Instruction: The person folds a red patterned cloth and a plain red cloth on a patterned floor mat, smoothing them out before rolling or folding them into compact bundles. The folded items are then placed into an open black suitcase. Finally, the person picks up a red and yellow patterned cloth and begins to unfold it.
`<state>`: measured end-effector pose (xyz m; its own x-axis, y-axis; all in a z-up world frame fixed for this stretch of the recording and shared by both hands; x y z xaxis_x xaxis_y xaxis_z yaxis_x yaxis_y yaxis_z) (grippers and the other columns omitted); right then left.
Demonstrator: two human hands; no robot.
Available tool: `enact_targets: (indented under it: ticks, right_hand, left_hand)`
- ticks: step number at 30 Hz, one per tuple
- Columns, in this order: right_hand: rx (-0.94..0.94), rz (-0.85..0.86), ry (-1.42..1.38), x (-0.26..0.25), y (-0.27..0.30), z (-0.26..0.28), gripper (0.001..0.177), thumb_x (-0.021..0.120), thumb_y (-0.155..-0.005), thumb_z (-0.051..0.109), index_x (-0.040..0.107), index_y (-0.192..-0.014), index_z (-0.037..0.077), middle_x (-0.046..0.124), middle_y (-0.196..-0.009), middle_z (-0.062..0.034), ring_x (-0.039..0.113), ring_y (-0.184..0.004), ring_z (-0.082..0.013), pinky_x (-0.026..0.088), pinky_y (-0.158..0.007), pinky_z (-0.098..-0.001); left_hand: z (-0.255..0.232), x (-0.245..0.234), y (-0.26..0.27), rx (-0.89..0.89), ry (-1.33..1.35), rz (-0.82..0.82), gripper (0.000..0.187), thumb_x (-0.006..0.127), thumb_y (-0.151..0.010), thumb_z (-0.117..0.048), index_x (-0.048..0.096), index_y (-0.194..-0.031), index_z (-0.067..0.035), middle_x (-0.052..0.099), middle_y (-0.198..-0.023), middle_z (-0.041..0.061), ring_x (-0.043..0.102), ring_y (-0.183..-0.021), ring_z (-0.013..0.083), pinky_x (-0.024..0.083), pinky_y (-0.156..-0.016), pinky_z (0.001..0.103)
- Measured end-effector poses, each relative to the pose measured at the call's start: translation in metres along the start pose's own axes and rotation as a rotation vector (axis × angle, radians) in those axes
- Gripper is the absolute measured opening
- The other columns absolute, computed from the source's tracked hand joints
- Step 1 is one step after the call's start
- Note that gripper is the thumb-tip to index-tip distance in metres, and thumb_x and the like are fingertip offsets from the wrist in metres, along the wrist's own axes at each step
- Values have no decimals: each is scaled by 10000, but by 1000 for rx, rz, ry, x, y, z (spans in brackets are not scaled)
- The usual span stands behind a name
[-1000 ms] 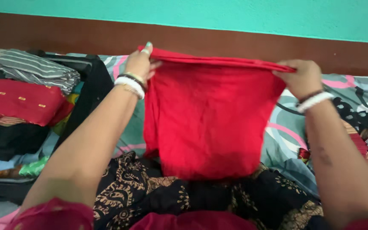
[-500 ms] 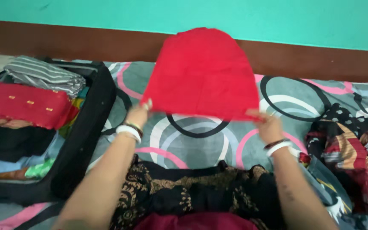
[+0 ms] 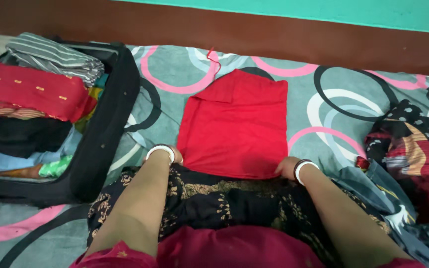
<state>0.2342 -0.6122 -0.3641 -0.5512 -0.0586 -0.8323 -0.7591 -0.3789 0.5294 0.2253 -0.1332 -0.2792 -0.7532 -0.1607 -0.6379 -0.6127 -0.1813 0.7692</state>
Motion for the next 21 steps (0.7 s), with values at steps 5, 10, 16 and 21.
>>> enact_targets:
  ticks: [5,10,16,21]
  right_hand:
    - [44,312,-110,-14,28,33,433,609,-820,99,759,-1208,217,785,-1124,-108,770,-973,-288,581,-910,-385]
    - [-384,-277,-208,-69,17,60,388,545,-959,247,692,-1311,173,727,-1286,-102,637,-1221,-289,492,-1037,-404]
    - [-589,-343,-45,-76,0,138,533,407,-1044,433,473,-1533,231,369,-1647,-107,241,-1518,-421,104,-1135,-640]
    - [-641,-224,274,-82,-74,109,630,419,-970,485,373,-1564,283,278,-1666,-45,175,-1528,-328,53,-1156,-688]
  left_hand:
    - [-29,-7,24,7,-266,-319,619,661,-924,-414,508,-1493,-226,400,-1602,91,371,-1464,340,277,-1119,669]
    - [-118,2,74,870,-269,-743,608,731,-760,-282,614,-1353,-219,518,-1488,97,392,-1427,349,349,-1065,591]
    - [-201,93,67,1414,-448,-375,712,569,-938,-550,387,-1569,-274,289,-1655,142,252,-1514,372,202,-1161,661]
    - [-210,140,3,1459,-615,-318,693,473,-940,-545,298,-1580,-345,197,-1696,125,145,-1530,431,172,-1110,728]
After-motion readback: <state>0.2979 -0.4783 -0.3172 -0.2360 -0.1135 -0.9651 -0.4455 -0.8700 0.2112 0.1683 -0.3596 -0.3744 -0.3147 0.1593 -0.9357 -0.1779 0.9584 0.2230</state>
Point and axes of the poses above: each hand's wrist, its own y-axis away from the middle knuckle, its own x-axis out of the palm, z = x × y, the point moved 4 cm from there along -y, towards the middle knuckle
